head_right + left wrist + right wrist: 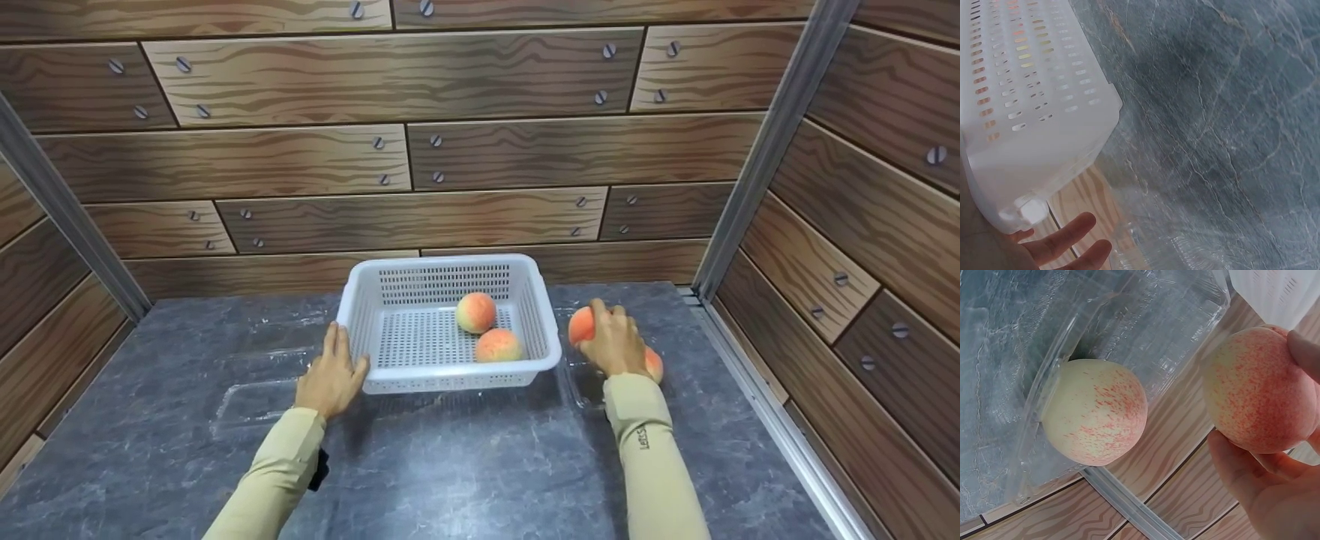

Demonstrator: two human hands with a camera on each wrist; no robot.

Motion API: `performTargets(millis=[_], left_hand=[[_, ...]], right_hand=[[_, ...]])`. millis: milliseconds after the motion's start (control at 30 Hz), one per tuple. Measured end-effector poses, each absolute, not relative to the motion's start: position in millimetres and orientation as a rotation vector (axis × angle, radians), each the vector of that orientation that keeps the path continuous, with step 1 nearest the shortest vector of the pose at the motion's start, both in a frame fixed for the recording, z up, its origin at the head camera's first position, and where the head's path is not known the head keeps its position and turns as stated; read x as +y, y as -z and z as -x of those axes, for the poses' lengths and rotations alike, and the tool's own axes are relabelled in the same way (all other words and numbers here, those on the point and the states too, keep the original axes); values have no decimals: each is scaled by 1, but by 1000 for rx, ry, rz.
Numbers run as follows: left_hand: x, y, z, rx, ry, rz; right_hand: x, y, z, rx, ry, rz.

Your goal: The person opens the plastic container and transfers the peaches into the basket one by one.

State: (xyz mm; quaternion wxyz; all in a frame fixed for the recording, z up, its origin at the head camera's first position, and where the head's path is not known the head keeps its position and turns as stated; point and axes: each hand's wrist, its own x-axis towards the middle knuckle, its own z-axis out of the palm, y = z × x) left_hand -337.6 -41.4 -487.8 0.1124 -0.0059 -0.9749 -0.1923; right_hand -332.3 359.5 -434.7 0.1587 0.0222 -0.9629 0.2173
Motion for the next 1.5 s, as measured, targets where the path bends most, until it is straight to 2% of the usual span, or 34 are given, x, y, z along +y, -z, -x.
performTargets(millis=[1500], left_hand=[[-40,488,337,-2836,574,13]], right_hand=[[328,414,345,-2694,-616,-206]])
